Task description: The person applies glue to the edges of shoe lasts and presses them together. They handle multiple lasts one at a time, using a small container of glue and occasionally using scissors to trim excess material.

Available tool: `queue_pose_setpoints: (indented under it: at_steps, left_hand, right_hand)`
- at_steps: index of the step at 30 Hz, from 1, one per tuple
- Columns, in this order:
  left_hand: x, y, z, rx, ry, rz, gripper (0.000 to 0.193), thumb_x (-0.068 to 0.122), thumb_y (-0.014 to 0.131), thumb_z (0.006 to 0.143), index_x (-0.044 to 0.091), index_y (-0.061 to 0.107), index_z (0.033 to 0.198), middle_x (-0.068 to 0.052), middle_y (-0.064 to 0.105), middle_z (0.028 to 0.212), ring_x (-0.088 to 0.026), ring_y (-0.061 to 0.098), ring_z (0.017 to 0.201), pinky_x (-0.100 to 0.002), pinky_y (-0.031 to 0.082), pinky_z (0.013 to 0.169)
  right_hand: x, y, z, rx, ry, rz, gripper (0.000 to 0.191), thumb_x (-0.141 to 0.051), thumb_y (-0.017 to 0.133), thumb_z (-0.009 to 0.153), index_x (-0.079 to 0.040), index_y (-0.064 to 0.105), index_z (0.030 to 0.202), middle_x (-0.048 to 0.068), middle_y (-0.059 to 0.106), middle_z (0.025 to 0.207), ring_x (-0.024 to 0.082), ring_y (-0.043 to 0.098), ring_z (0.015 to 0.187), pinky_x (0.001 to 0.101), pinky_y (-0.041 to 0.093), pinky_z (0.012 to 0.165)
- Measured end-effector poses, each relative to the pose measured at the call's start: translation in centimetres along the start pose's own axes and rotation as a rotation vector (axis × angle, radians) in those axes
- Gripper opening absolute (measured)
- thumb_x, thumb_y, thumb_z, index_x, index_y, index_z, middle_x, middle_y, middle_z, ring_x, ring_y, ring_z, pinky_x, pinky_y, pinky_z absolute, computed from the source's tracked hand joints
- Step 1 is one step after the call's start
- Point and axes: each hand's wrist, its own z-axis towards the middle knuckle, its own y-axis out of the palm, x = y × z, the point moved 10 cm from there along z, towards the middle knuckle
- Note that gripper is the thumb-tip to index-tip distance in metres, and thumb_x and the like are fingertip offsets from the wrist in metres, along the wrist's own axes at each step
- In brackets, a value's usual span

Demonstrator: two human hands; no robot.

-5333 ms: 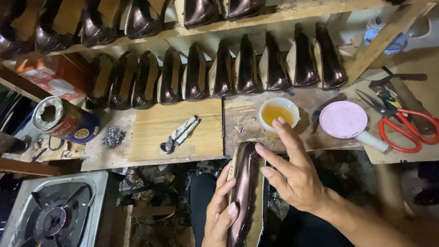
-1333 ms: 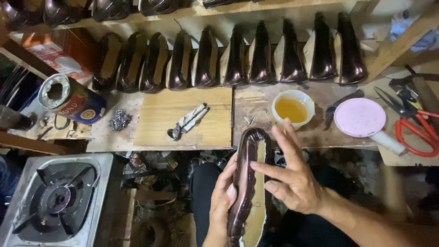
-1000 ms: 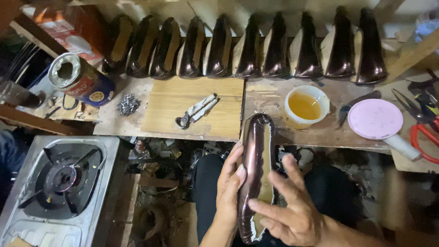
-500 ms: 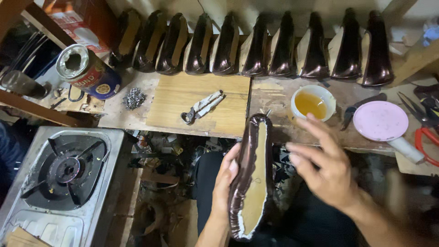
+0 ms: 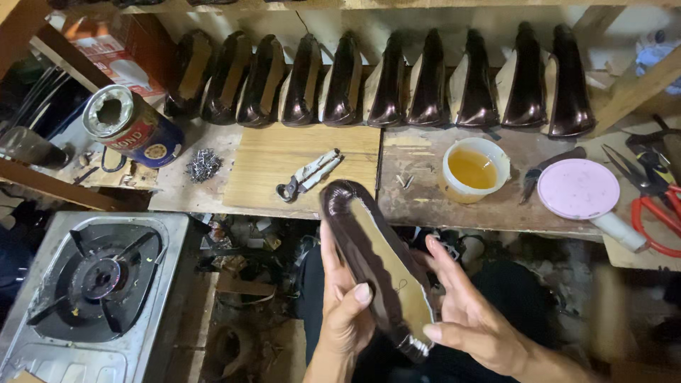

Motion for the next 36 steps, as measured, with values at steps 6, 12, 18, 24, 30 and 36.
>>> queue_pose_setpoints:
  at_steps: [6, 12, 18, 24, 30, 36]
  left_hand:
    - [-2.0, -1.2, -0.6, -0.048, -0.297, -0.341, 0.117, 0.070, 0.072, 0.074, 0.010, 0.019, 0.160, -0.020, 0.049, 0.147, -0.037, 0.052, 0.133, -0.059, 0.048, 0.107]
    - [-5.7, -0.6, -4.7, -0.381, -0.657, -0.348, 0.121, 0.081, 0.064, 0.082, -0.007, 0.032, 0.158, -0.027, 0.054, 0.145, -0.035, 0.062, 0.126, -0.050, 0.060, 0.093]
    - [-8.1, -2.7, -3.8, -0.225, -0.436, -0.138, 0.109, 0.060, 0.078, 0.084, -0.004, 0.033, 0.159, -0.020, 0.059, 0.138, -0.027, 0.066, 0.112, -0.047, 0.060, 0.091]
    - [-5.5, -3.8, -0.8, -0.103, -0.256, 0.065, 0.102, 0.058, 0.077, 0.084, -0.004, 0.038, 0.156, -0.019, 0.061, 0.135, -0.023, 0.066, 0.112, -0.039, 0.057, 0.094]
    - [-3.7, -3.6, 2.2, -0.093, -0.154, 0.154, 0.096, 0.057, 0.073, 0.089, -0.003, 0.039, 0.156, -0.016, 0.059, 0.141, -0.019, 0.062, 0.123, -0.033, 0.052, 0.104]
    - [-4.8, -1.5, 2.9, -0.116, -0.160, 0.125, 0.089, 0.050, 0.071, 0.091, -0.002, 0.039, 0.156, -0.016, 0.057, 0.145, -0.021, 0.060, 0.128, -0.035, 0.049, 0.109]
  right_hand:
    - [-4.5, -1.6, 0.7, -0.112, -0.054, -0.024, 0.100, 0.001, 0.066, 0.083, -0.006, 0.007, 0.164, 0.026, 0.026, 0.162, 0.042, 0.052, 0.137, 0.0534, 0.052, 0.108]
    - [-8.2, -4.5, 1.9, -0.156, -0.159, -0.862, 0.091, -0.003, 0.069, 0.075, -0.004, 0.033, 0.159, 0.016, 0.040, 0.160, 0.038, 0.048, 0.141, 0.0501, 0.041, 0.113]
    - [-10.1, -10.0, 6.6, 0.307, -0.248, -1.407, 0.040, -0.041, 0.072, 0.089, -0.008, 0.077, 0.113, 0.012, 0.044, 0.162, 0.031, 0.042, 0.149, 0.0499, 0.036, 0.122]
    - [-7.8, -14.8, 9.5, 0.332, -0.111, -1.720, 0.054, -0.054, 0.080, 0.074, -0.011, 0.083, 0.107, 0.016, 0.028, 0.168, 0.049, 0.017, 0.152, 0.0715, 0.018, 0.111]
    - [-8.5, -13.6, 7.2, 0.418, -0.249, -1.454, 0.036, -0.034, 0.064, 0.096, -0.007, 0.077, 0.077, 0.002, 0.057, 0.156, 0.031, 0.037, 0.159, 0.0557, 0.026, 0.133]
    - [-7.3, 0.8, -0.3, 0.109, -0.719, -1.118, 0.023, -0.027, 0.062, 0.093, -0.013, 0.076, 0.106, 0.016, 0.044, 0.158, 0.036, 0.030, 0.155, 0.0590, 0.019, 0.130]
